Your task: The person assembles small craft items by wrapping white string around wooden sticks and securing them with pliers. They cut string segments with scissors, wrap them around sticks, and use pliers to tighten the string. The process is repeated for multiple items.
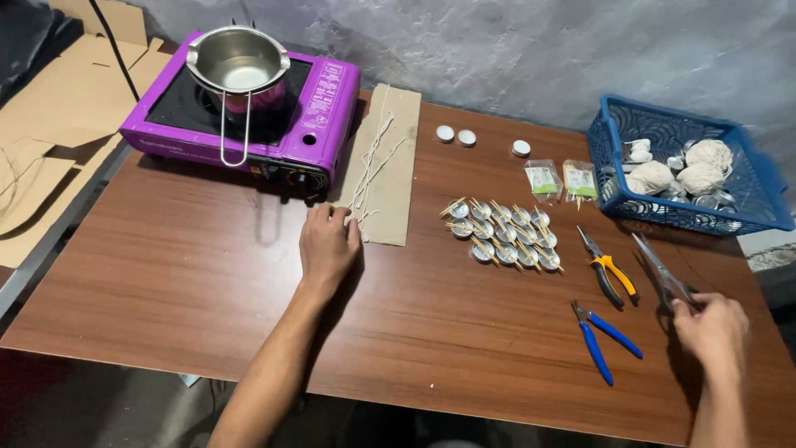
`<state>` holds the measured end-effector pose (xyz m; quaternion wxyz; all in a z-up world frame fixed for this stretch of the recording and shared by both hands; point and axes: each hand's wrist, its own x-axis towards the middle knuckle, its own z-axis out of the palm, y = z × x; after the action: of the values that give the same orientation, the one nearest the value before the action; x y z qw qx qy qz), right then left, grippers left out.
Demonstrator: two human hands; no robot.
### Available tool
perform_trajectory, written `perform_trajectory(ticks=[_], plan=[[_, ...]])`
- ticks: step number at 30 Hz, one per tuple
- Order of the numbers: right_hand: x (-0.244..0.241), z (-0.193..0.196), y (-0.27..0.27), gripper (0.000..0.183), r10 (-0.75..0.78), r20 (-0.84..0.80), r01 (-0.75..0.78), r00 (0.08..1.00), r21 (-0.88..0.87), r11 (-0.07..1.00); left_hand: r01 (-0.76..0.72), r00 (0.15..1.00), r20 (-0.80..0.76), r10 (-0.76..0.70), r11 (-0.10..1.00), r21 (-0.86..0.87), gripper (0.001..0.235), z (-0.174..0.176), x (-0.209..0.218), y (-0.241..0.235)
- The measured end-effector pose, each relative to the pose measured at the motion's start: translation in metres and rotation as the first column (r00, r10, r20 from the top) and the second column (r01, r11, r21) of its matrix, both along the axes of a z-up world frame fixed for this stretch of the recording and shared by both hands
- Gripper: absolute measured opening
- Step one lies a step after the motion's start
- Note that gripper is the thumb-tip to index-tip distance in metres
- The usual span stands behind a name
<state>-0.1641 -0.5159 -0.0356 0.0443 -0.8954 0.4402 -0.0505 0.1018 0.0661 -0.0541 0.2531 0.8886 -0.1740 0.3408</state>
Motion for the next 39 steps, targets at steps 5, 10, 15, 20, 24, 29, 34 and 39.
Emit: perform_trajectory(ticks=[5, 10, 15, 20, 24, 29, 34, 39], plan=[[-0.039, 0.006, 0.055, 0.037, -0.013, 0.497, -0.072, 0.867, 0.151, 0.986, 0.032, 0.986, -0.163, -0.019, 0.996, 0.080, 0.014, -0.018, 0.010, -0.003], [-0.040, 0.053, 0.163, 0.023, -0.318, 0.666, -0.295, 0.674, 0.638, 0.711, 0.046, 0.997, -0.070, -0.038, 0.992, 0.120, 0.005, -0.019, 0.012, -0.006], [-0.050, 0.048, 0.199, 0.026, -0.411, 0.682, -0.453, 0.606, 0.720, 0.526, 0.049, 0.989, -0.145, -0.037, 0.996, 0.080, 0.010, -0.018, 0.015, -0.010], [-0.062, 0.010, 0.202, 0.029, -0.392, 0.772, -0.703, 0.501, 0.627, 0.335, -0.027, 0.899, -0.438, 0.017, 1.000, -0.016, 0.012, -0.019, 0.027, -0.011], [-0.063, -0.001, 0.217, 0.033, -0.314, 0.799, -0.719, 0.513, 0.600, 0.351, -0.008, 0.930, -0.366, 0.026, 0.999, 0.050, 0.013, -0.016, 0.020, -0.015], [-0.068, 0.007, 0.236, 0.058, -0.501, 0.612, -0.671, 0.611, 0.737, 0.083, 0.072, 0.997, -0.006, -0.072, 0.997, -0.004, 0.007, 0.021, -0.009, -0.023], [-0.057, -0.008, 0.256, 0.040, -0.405, 0.472, -0.479, 0.783, 0.873, 0.091, 0.361, 0.801, -0.270, -0.534, 0.791, -0.495, 0.006, 0.047, -0.052, -0.040], [-0.034, -0.003, 0.272, 0.014, -0.276, 0.382, -0.335, 0.882, 0.920, 0.202, 0.042, 0.227, -0.508, -0.831, 0.529, -0.847, 0.012, 0.036, -0.077, -0.064]])
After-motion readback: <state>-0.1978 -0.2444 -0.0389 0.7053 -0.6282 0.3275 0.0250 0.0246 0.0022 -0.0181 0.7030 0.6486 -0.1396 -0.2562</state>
